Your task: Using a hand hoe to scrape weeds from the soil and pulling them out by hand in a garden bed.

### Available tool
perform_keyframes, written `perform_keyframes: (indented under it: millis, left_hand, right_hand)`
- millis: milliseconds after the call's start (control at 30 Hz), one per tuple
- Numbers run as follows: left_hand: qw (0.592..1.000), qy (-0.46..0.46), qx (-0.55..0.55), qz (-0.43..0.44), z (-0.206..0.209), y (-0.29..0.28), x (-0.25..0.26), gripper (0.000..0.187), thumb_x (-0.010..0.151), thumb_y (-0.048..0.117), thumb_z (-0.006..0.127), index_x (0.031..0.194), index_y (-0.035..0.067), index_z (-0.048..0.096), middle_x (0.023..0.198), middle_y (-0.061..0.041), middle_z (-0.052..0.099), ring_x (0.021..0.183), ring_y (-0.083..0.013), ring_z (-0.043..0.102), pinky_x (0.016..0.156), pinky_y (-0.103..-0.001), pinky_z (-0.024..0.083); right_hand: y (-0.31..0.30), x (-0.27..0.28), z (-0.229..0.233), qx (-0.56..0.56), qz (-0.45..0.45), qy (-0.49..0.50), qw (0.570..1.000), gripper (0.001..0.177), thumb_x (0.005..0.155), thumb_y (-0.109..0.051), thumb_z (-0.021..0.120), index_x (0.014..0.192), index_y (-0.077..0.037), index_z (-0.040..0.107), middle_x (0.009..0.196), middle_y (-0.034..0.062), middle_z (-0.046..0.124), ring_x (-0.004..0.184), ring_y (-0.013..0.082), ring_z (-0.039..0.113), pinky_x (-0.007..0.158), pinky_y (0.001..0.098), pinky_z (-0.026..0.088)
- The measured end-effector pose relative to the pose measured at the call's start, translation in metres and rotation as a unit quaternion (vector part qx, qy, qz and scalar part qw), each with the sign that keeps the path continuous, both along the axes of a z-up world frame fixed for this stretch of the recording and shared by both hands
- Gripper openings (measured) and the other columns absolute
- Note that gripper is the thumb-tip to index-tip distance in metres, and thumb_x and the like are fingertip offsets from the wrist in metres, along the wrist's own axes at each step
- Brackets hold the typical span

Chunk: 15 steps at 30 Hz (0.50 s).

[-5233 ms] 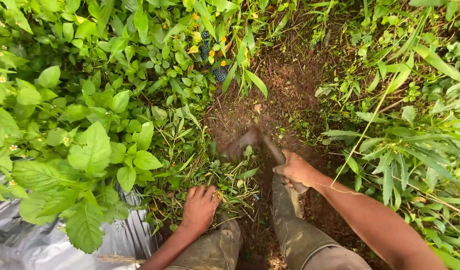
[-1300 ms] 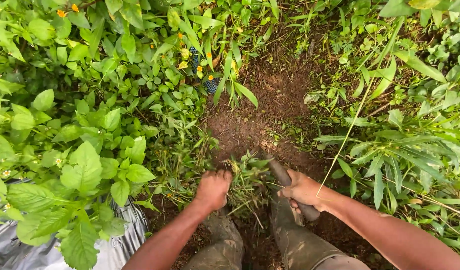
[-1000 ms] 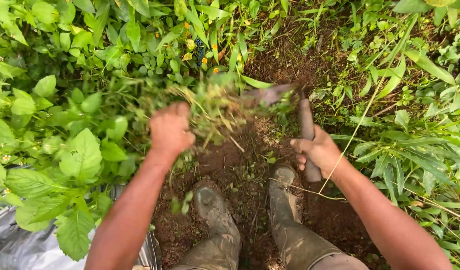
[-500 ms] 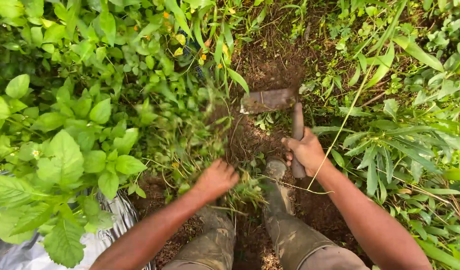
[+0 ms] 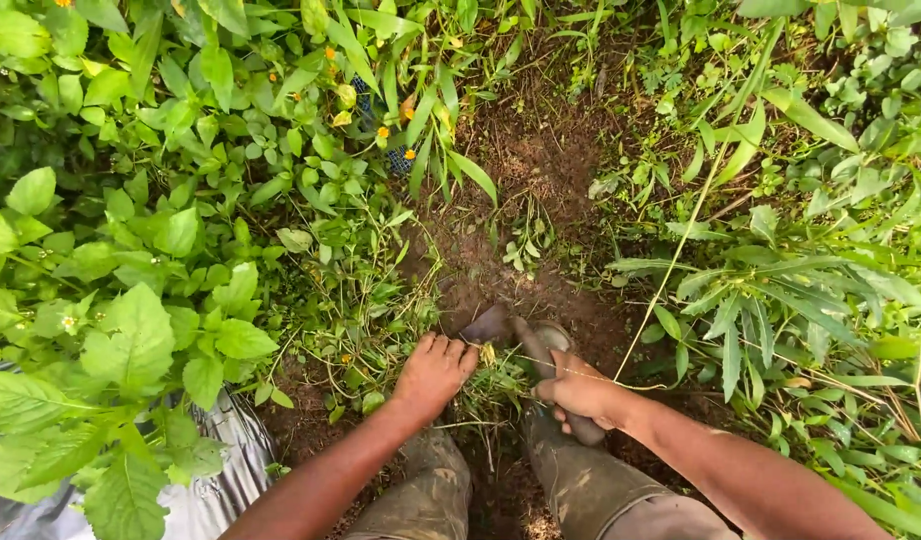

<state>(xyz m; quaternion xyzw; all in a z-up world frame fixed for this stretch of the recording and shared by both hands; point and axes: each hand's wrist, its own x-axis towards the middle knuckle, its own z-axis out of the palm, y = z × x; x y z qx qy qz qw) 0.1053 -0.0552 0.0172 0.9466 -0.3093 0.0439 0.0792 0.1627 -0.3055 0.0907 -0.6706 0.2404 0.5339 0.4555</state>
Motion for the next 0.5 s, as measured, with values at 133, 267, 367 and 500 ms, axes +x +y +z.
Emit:
perform_keyframes:
  millis: [133,267,367,500]
  left_hand:
    - [0.999,0.003,0.015,0.031,-0.003,0.004,0.008,0.034,0.080,0.011,0.075,0.113,0.010,0.068,0.085,-0.015,0.065,0.077,-0.0331,0.065,0.086,-0.052,0.046]
    - [0.997,0.008,0.018,0.080,0.000,0.010,0.020,0.031,0.081,0.011,0.076,0.111,0.011,0.070,0.088,-0.013,0.067,0.080,-0.0306,0.066,0.086,-0.050,0.045]
    - [0.993,-0.004,0.012,0.119,-0.002,0.017,0.033,0.031,0.081,0.011,0.076,0.111,0.012,0.069,0.090,-0.015,0.066,0.081,-0.0323,0.066,0.085,-0.050,0.045]
    - [0.978,-0.019,0.004,0.207,0.023,0.038,0.054,0.031,0.084,0.013,0.075,0.114,0.013,0.067,0.096,-0.015,0.064,0.084,-0.0328,0.066,0.084,-0.049,0.045]
  right_hand:
    - [0.020,0.023,0.054,0.021,0.048,-0.015,0.999,0.036,0.079,-0.001,0.066,0.114,0.007,0.060,0.067,0.0176,0.055,0.040,0.0212,0.055,0.032,0.0356,0.050]
    - [0.031,0.041,0.059,0.023,0.105,-0.062,0.992,0.037,0.081,-0.002,0.065,0.116,0.007,0.056,0.069,0.0189,0.056,0.041,0.0216,0.056,0.033,0.0341,0.051]
    - [0.042,0.060,0.084,0.012,0.174,-0.101,0.980,0.038,0.085,-0.005,0.065,0.120,0.007,0.055,0.069,0.0200,0.059,0.042,0.0231,0.060,0.033,0.0350,0.051]
    - [0.069,0.083,0.122,-0.032,0.245,-0.148,0.958,0.044,0.089,-0.007,0.067,0.127,0.006,0.049,0.076,0.0243,0.061,0.048,0.0272,0.063,0.039,0.0376,0.055]
